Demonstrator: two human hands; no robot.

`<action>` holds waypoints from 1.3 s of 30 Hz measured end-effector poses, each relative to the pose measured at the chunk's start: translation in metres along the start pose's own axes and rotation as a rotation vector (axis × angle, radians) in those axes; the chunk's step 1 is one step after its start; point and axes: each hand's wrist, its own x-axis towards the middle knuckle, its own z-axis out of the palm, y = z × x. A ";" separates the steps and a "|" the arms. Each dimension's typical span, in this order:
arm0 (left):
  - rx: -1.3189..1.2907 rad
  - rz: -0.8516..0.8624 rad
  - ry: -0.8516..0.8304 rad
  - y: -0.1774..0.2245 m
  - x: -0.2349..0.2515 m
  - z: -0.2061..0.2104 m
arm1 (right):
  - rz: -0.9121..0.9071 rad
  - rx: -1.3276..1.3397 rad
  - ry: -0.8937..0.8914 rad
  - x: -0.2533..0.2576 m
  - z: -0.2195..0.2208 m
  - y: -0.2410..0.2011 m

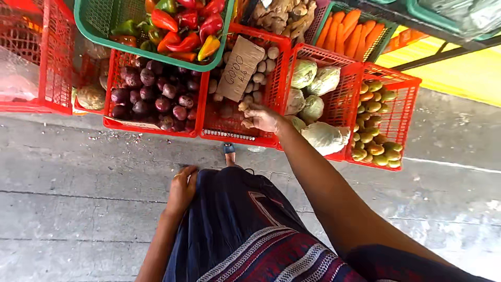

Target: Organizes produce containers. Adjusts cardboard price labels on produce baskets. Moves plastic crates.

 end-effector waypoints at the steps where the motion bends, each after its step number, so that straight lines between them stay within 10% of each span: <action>1: -0.022 0.060 -0.023 0.010 0.019 -0.005 | -0.021 0.080 -0.026 -0.008 0.008 -0.002; 10: -0.325 0.199 -0.210 0.097 0.168 0.025 | 0.097 0.381 -0.305 -0.008 0.029 -0.001; 15: -0.016 0.198 -0.155 0.092 0.199 0.063 | 0.238 0.162 -0.183 0.004 0.034 -0.014; 26: -0.428 -0.068 -0.099 0.100 0.270 0.118 | 0.065 0.104 -0.237 0.007 -0.019 -0.035; 35: -0.754 0.103 0.154 0.190 0.436 0.145 | -0.147 -0.172 0.093 0.061 -0.113 -0.165; 39: -0.636 -0.184 0.127 0.202 0.475 0.148 | 0.001 -0.302 0.340 0.122 -0.167 -0.214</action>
